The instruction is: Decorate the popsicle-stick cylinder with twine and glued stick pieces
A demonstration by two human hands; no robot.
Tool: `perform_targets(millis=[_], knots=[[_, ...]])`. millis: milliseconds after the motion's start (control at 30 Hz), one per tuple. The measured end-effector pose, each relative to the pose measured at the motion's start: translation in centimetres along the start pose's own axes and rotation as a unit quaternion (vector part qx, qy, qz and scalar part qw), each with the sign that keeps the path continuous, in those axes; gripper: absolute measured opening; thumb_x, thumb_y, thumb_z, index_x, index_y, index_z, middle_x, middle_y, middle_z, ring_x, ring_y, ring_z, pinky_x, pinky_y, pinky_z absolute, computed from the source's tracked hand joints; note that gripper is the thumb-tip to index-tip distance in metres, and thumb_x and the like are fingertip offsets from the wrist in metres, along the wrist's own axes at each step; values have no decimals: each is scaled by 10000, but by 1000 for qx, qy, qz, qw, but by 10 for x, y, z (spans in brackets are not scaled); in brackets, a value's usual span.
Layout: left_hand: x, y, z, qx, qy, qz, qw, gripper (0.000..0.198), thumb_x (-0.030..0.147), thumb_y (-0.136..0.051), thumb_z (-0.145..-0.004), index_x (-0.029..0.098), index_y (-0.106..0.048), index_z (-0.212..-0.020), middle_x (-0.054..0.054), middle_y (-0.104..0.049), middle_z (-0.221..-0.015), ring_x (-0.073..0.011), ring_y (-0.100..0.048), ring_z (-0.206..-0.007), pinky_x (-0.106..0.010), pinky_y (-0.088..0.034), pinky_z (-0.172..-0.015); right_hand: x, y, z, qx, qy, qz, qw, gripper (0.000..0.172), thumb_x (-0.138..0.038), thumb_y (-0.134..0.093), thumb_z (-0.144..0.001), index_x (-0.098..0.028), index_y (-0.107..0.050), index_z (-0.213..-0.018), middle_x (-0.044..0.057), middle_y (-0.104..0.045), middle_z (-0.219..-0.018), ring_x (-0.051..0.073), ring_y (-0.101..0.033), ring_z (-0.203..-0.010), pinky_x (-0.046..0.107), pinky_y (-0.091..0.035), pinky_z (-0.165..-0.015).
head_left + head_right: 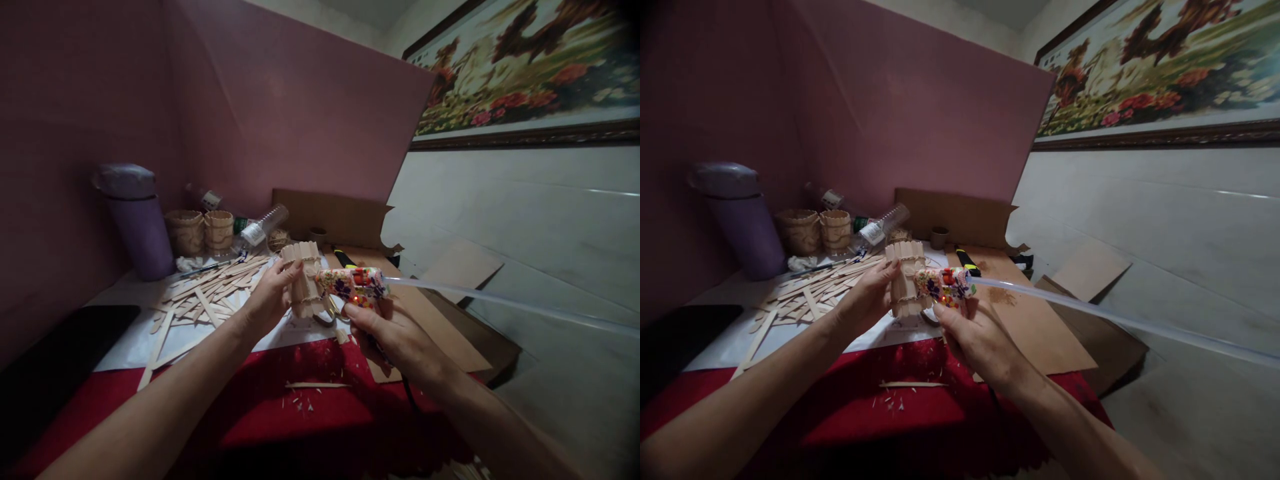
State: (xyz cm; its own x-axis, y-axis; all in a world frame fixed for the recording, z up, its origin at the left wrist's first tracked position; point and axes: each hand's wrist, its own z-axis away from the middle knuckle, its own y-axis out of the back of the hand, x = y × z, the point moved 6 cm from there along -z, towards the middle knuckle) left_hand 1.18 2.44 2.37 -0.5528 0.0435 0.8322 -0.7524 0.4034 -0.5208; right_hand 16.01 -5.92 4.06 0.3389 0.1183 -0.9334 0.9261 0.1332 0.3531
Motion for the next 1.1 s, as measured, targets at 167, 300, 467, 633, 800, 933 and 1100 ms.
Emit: perform_targets(millis=[167, 300, 467, 633, 800, 933, 1100], knots=[[0, 2, 0, 7, -2, -1, 1000, 560, 401, -801, -714, 128, -582, -1151, -139, -697, -1092, -265, -675, -990, -343, -553, -796, 5, 1, 4, 1, -14, 2, 1000, 398, -478, -508, -925, -202, -455, -644, -65, -414, -465, 63, -349, -374, 202, -263, -369], [1, 2, -1, 7, -1, -2, 1000, 548, 394, -806, -709, 129, -583, -1134, -138, -694, -1089, -261, -678, -977, -329, -560, -766, 5, 1, 5, -2, -29, 2, 1000, 440, -505, -483, -928, -204, -435, -611, -62, -397, -458, 61, -334, -375, 199, -250, -358], [0, 2, -1, 3, 0, -1, 1000, 558, 399, -811, -701, 132, -583, -1134, -145, -695, -1091, -269, -680, -977, -340, -562, -765, 0, 0, 3, -5, -13, -5, 1000, 431, -486, -486, -927, -205, -420, -607, -65, -394, -460, 55, -324, -378, 198, -251, -367], [-1, 1, -1, 6, -1, -5, 1000, 548, 402, -813, -695, 135, -602, -1124, -150, -697, -1093, -284, -676, -990, -363, -554, -788, 2, -1, 0, 1, -14, -14, 1000, 412, -493, -501, -921, -205, -434, -634, -68, -400, -474, 57, -334, -377, 202, -254, -373], [1, -1, 0, 4, -4, -8, 1000, 537, 403, -813, -693, 130, -611, -1108, -159, -691, -1112, -294, -668, -1012, -384, -544, -818, 0, -1, 1, 2, -11, -10, 1000, 413, -489, -508, -919, -205, -430, -630, -67, -410, -474, 56, -335, -375, 203, -254, -372], [1, -1, 1, 2, -1, -7, 1000, 555, 409, -816, -687, 137, -595, -1117, -160, -683, -1133, -296, -667, -1010, -375, -547, -791, 3, 0, 1, 0, -13, -12, 1000, 418, -491, -513, -923, -201, -443, -630, -67, -410, -467, 58, -353, -373, 200, -259, -369], [0, 0, 0, 5, -6, -6, 1000, 536, 394, -805, -703, 134, -586, -1118, -153, -686, -1118, -280, -671, -990, -354, -552, -771, 6, 0, 2, -3, -12, 2, 1000, 426, -486, -506, -934, -197, -458, -625, -65, -423, -440, 58, -352, -357, 200, -260, -362]])
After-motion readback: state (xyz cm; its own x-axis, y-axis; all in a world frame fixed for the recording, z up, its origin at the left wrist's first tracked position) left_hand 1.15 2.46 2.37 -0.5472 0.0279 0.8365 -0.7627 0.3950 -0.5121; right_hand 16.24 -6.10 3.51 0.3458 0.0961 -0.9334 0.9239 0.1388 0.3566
